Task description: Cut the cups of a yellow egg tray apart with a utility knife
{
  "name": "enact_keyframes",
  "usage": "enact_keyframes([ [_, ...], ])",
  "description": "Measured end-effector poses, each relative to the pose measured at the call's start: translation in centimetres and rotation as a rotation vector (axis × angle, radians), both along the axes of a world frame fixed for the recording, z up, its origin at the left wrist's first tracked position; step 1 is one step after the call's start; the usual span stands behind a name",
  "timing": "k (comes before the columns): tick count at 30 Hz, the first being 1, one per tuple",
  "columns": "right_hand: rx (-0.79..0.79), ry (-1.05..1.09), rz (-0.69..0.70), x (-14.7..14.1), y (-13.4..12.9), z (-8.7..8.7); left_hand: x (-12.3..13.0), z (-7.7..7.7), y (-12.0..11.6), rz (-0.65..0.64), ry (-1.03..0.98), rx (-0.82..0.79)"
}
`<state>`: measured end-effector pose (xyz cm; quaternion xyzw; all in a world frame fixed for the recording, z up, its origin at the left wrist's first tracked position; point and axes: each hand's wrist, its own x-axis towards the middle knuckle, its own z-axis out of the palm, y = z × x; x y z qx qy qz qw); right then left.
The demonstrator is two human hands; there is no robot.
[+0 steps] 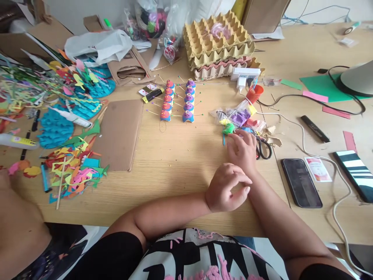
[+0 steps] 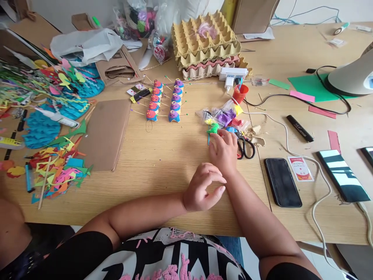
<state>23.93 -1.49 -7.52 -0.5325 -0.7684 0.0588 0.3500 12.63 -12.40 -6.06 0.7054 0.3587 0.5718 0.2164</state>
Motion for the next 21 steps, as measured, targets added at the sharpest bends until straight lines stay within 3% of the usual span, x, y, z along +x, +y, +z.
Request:
enact_keyframes([
  [6, -0.089, -0.174, 0.042, -0.1, -0.2, -0.8, -1.9, 1.0, 2.0, 0.088, 0.091, -0.196],
  [10, -0.039, -0.122, 0.039, -0.7, -0.8, 0.0, -6.1, 4.2, 6.3, 0.074, 0.358, -0.159],
  [12, 0.003, -0.072, 0.112, -1.1, -1.0, 0.5, -8.7, 6.2, 10.2, 0.11, 0.51, -0.161],
  [15, 0.025, 0.003, 0.283, -1.4, -1.1, 0.7, -12.3, 8.7, 17.8, 0.223, 0.755, -0.216],
  [18, 0.002, 0.068, 0.39, -1.3, -1.0, 0.5, -14.8, 9.8, 26.0, 0.333, 0.904, -0.29],
  [21, 0.003, 0.131, 0.401, -1.0, -1.0, 0.4, -16.0, 10.3, 32.9, 0.455, 1.056, -0.396],
])
